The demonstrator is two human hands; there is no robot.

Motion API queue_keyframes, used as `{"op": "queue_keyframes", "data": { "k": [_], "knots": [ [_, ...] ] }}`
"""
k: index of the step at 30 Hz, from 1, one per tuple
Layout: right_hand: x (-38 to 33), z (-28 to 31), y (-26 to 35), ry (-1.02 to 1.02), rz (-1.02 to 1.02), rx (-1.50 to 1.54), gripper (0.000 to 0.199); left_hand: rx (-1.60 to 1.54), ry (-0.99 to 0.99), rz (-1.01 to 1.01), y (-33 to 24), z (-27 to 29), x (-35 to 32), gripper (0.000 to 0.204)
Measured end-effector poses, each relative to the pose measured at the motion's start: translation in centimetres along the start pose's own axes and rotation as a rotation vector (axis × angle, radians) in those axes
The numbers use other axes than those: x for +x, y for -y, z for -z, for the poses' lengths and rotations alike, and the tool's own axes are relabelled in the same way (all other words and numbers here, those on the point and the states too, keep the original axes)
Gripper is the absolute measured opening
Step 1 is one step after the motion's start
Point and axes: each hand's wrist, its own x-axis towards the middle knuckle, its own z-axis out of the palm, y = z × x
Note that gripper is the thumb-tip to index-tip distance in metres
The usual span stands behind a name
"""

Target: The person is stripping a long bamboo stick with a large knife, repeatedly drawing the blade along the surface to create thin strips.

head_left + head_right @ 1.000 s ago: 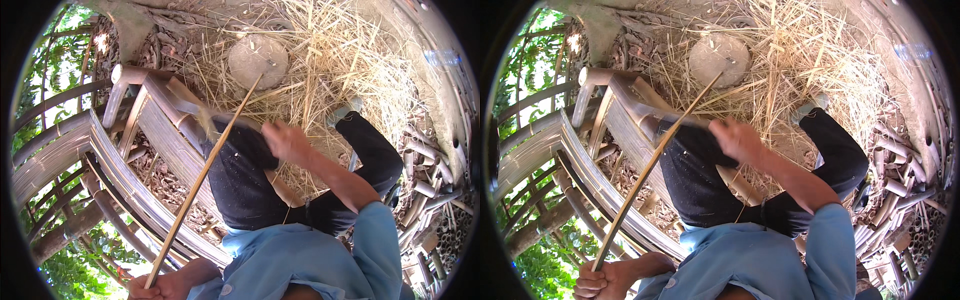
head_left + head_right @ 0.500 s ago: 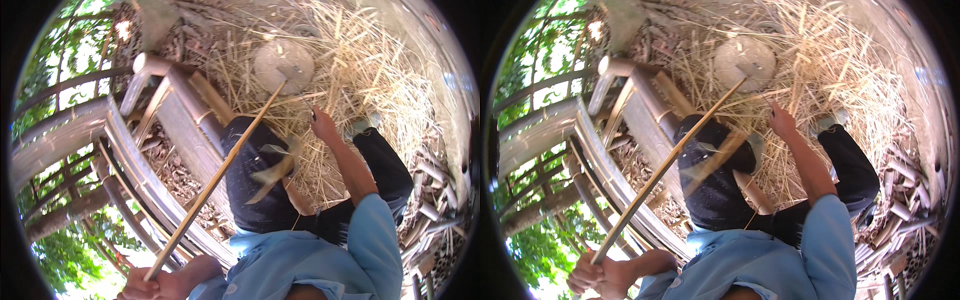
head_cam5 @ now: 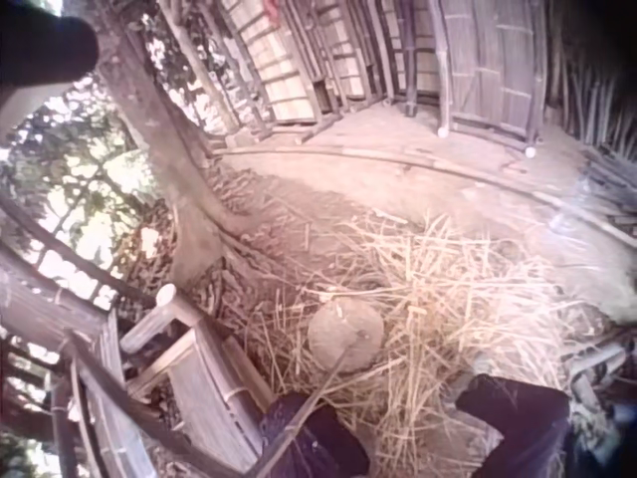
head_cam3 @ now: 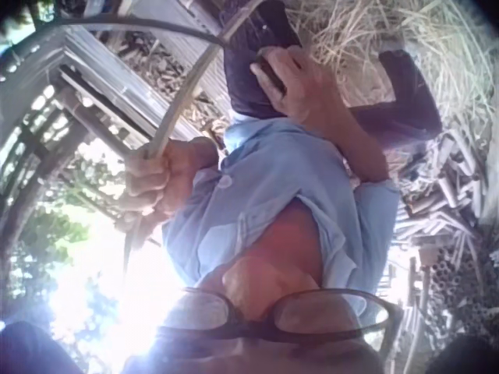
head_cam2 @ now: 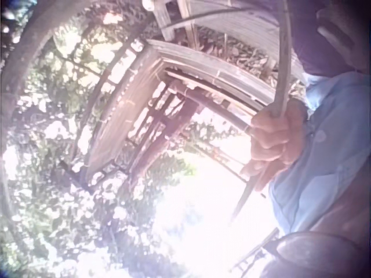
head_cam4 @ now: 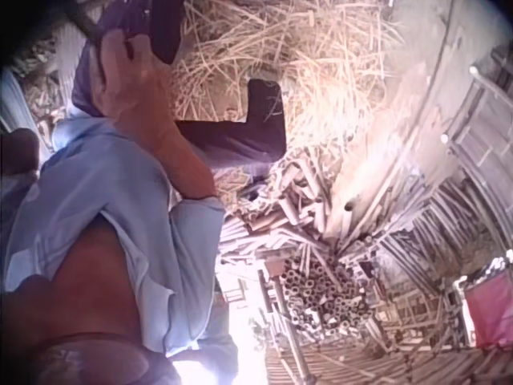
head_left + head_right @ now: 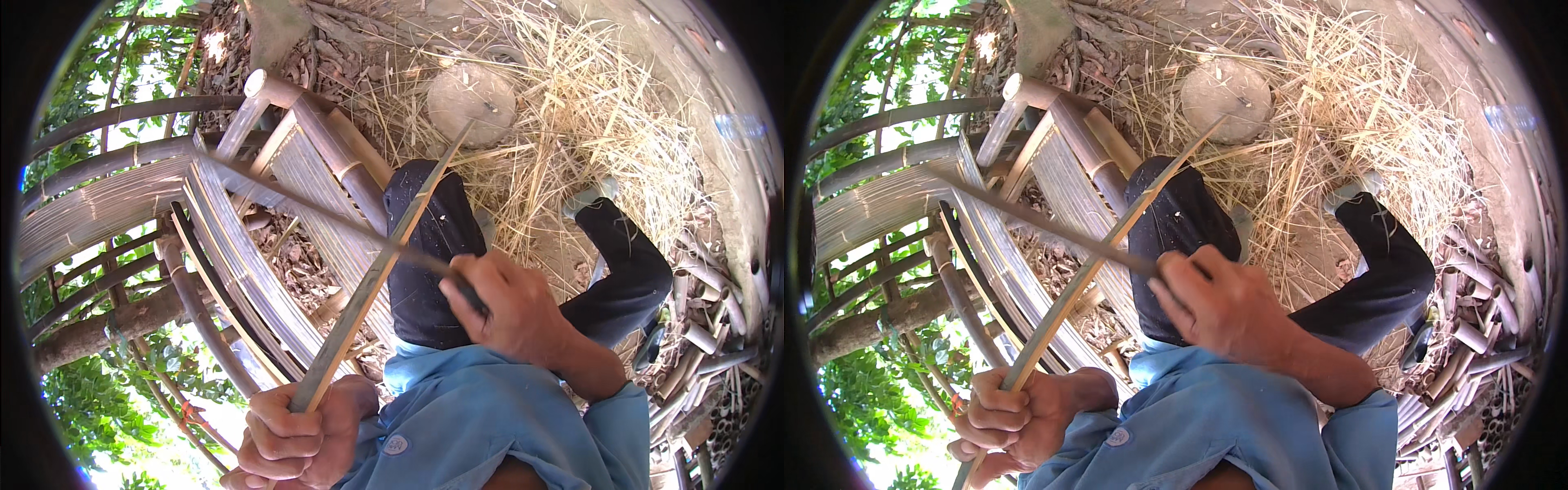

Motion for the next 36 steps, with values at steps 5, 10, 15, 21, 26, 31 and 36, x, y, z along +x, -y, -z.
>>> {"op": "queue_keyframes", "data": {
  "k": [5,10,15,21,26,31,36],
  "knots": [
    [-1.1,-1.6,0.1,-0.03,0.115,-0.11,0.024,0.121,-0.016,0.032,-0.4,-0.7,-0.1,0.047],
    [-1.9,-2.0,0.6,0.072,0.188,-0.082,0.023,0.154,-0.027,-0.028,-0.1,0.0,-0.7,0.05],
    [-1.1,-3.2,-1.3,0.06,0.087,-0.213,0.024,0.203,-0.081,-0.032,-0.4,-0.8,-0.1,0.05],
    [-1.2,-3.8,-2.9,0.04,0.097,-0.216,0.014,0.02,-0.001,0.037,-0.9,0.5,-0.7,0.047],
    [-0.7,-3.8,-3.3,0.096,0.134,-0.16,0.013,0.16,-0.124,0.031,-1.5,0.8,-0.2,0.048],
    [1.9,-4.8,-8.4,-0.024,0.033,-0.246,0.013,0.174,-0.163,-0.001,-1.1,0.5,-0.6,0.049],
    [-0.6,-5.6,-6.3,0.007,0.217,-0.144,0.016,0.217,-0.195,-0.038,-0.8,1.7,-0.4,0.03]
  ]
}}
